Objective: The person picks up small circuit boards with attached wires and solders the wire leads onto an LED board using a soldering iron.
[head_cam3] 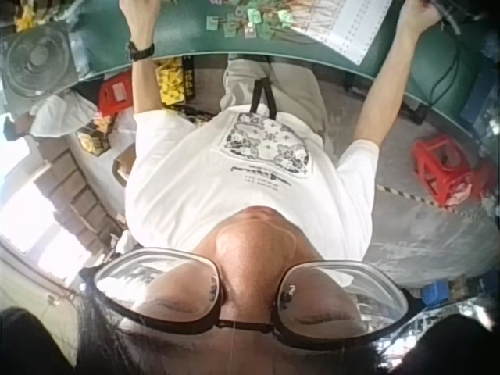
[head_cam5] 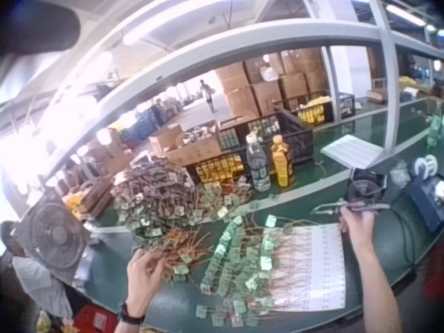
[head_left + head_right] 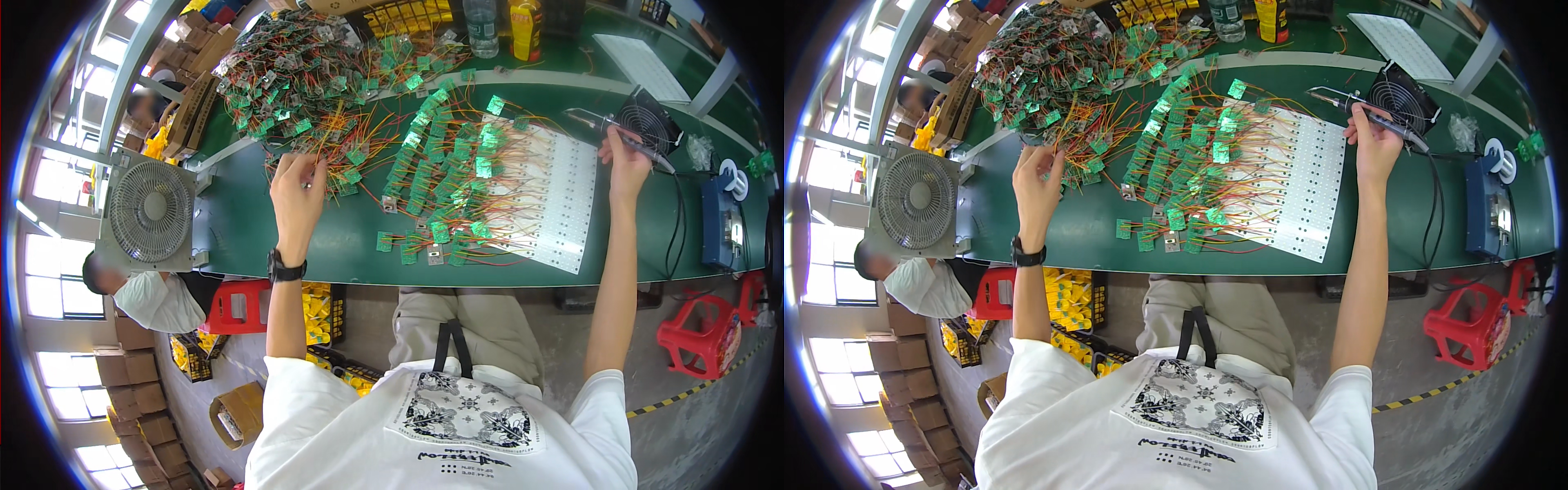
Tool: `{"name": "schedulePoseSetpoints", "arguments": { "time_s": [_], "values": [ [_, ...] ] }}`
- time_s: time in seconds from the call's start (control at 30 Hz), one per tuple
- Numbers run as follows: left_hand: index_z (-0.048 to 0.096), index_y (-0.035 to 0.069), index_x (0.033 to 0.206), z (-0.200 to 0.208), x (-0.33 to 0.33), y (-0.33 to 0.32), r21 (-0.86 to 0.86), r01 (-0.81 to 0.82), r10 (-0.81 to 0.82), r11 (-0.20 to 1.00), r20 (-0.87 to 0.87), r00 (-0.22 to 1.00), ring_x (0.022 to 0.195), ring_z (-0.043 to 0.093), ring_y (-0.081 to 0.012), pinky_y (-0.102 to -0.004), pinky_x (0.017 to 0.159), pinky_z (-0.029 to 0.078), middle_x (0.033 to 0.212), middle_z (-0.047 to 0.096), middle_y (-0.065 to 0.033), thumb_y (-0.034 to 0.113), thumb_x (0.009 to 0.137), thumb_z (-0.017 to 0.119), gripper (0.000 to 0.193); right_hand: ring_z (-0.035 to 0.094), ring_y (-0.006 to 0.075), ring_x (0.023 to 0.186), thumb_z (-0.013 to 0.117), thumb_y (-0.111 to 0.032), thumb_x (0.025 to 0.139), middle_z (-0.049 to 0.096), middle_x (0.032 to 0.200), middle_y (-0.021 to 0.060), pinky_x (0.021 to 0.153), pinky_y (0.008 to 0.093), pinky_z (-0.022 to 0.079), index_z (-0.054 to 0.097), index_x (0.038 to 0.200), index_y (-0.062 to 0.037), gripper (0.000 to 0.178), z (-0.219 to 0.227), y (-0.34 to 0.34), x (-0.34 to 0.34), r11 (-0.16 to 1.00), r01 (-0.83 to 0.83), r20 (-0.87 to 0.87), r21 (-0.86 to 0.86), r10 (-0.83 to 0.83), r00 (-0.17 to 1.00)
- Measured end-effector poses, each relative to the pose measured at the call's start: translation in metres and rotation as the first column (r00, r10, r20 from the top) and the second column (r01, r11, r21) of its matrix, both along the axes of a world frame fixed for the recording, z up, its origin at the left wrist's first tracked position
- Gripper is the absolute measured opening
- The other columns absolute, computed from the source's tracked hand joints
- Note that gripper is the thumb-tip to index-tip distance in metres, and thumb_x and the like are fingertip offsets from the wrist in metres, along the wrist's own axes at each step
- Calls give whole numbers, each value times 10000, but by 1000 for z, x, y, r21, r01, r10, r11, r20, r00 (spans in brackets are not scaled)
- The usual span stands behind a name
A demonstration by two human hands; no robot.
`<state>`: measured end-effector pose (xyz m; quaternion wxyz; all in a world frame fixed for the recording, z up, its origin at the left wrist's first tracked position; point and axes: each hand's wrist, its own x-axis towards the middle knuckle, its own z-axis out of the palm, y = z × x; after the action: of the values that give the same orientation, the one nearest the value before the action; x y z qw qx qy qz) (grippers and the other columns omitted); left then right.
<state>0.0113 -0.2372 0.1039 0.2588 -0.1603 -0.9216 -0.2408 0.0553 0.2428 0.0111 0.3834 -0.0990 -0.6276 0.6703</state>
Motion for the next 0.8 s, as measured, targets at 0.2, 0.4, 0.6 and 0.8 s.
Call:
{"name": "schedulePoseSetpoints", "arguments": {
  "time_s": [0.2, 0.4, 0.6, 0.8],
  "values": [
    [661, -21, 825, 3, 25, 8, -29, -24, 26, 999, 62, 998, 669, 606, -233, -332, 597, 444, 774, 613, -119, 161, 887, 643, 193, 573, 117, 539, 701, -73, 847, 626, 709, 80, 466, 211, 411, 638, 959, 50, 178, 3, -1, 2, 999, 43, 24, 7, -43, 999],
    [654, -35, 917, 7, 8, 53, 201, 161, -197, 966, 173, 965, 744, 668, -191, -303, 678, 500, 872, 686, -114, 88, 931, 561, 155, 573, 116, 549, 698, -66, 848, 635, 733, 87, 471, 211, 414, 632, 980, 46, 185, 1, 3, 0, 998, 61, 38, 7, -62, 997],
    [556, -41, 1140, 0, -26, 167, 522, 515, -699, 680, 249, 670, 735, 645, -113, -226, 646, 477, 908, 673, -87, 60, 979, 477, 205, 571, 119, 544, 696, -80, 852, 626, 723, 82, 469, 217, 411, 629, 976, 42, 187, 0, 11, 2, 989, 137, 31, -53, -135, 990],
    [603, -62, 1039, -35, -70, 256, 331, 675, -743, 659, 426, 516, 584, 630, -123, -257, 553, 482, 746, 677, -103, 117, 948, 550, 207, 565, 123, 533, 693, -64, 848, 619, 714, 89, 465, 221, 407, 628, 964, 47, 173, -6, 10, -2, 984, 165, 62, -66, -161, 985]
  ]
}}
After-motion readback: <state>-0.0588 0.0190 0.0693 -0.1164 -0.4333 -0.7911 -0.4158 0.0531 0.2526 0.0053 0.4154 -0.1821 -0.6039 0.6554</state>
